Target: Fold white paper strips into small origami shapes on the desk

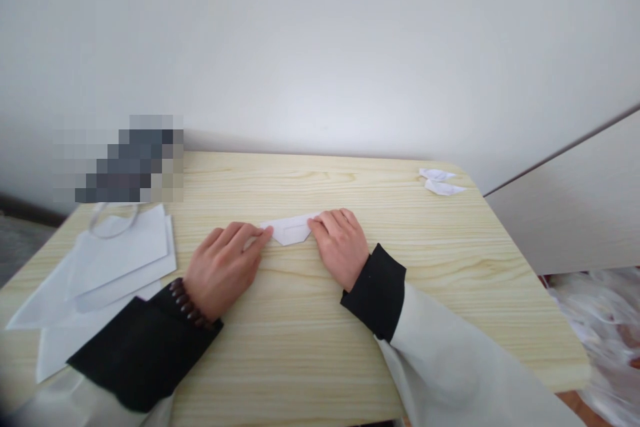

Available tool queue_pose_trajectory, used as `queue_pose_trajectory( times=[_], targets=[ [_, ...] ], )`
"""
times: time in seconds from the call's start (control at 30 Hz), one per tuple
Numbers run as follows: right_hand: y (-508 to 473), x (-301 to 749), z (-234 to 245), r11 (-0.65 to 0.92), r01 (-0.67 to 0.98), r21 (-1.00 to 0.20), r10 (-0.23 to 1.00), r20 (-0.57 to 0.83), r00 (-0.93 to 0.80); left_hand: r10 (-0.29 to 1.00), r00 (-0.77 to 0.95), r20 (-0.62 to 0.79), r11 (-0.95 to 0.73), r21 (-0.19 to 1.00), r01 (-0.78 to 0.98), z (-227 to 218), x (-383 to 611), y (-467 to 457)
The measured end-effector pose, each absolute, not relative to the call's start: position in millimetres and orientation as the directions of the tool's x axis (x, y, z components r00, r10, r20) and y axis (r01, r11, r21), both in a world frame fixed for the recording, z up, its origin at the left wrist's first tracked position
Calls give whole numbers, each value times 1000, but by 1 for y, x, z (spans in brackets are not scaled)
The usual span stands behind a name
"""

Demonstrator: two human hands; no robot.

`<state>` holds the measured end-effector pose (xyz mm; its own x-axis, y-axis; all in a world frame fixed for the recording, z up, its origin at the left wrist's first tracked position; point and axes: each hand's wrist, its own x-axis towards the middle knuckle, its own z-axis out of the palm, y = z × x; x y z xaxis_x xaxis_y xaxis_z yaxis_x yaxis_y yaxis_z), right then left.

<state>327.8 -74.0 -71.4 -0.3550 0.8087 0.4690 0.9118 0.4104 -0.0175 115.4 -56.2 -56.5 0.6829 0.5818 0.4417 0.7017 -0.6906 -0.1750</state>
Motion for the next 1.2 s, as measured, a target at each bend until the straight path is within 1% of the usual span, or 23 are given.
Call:
queue_pose_trajectory(
  times=[0.17,0.27,0.37,0.63,0.7,0.83,0.9,0.97,1.07,1.13,1.2],
  targets=[
    [-76,319,-66,350,937,10,865,380,-327,594,660,459,-685,-141,715,-54,119,-52],
    [-78,314,-63,354,935,34,874,343,-344,595,666,449,-694,-130,708,-54,121,-50],
    [-78,317,-64,358,934,23,871,354,-342,611,662,434,-684,-132,718,-54,121,-50],
    [-79,333,-71,310,950,-43,867,423,-263,626,631,459,-674,-90,733,-53,122,-47],
    [-79,331,-71,304,951,-60,872,419,-252,673,592,444,-649,-30,760,-52,124,-42],
    [-76,323,-69,272,954,-128,886,419,-196,794,503,342,-591,235,772,-52,127,-24],
    [-71,320,-68,246,953,-177,891,429,-150,817,481,317,-569,310,761,-53,128,-14],
    [-62,318,-68,209,949,-236,899,428,-91,814,479,329,-575,332,748,-56,128,-5],
    [-49,316,-69,175,915,-363,919,395,-19,808,491,325,-585,343,735,-60,126,3],
    [-44,316,-69,179,897,-404,927,375,-16,804,505,314,-593,359,721,-62,124,4],
    [-42,317,-70,209,884,-418,929,368,-45,804,511,304,-594,389,704,-63,123,5]
  ],
)
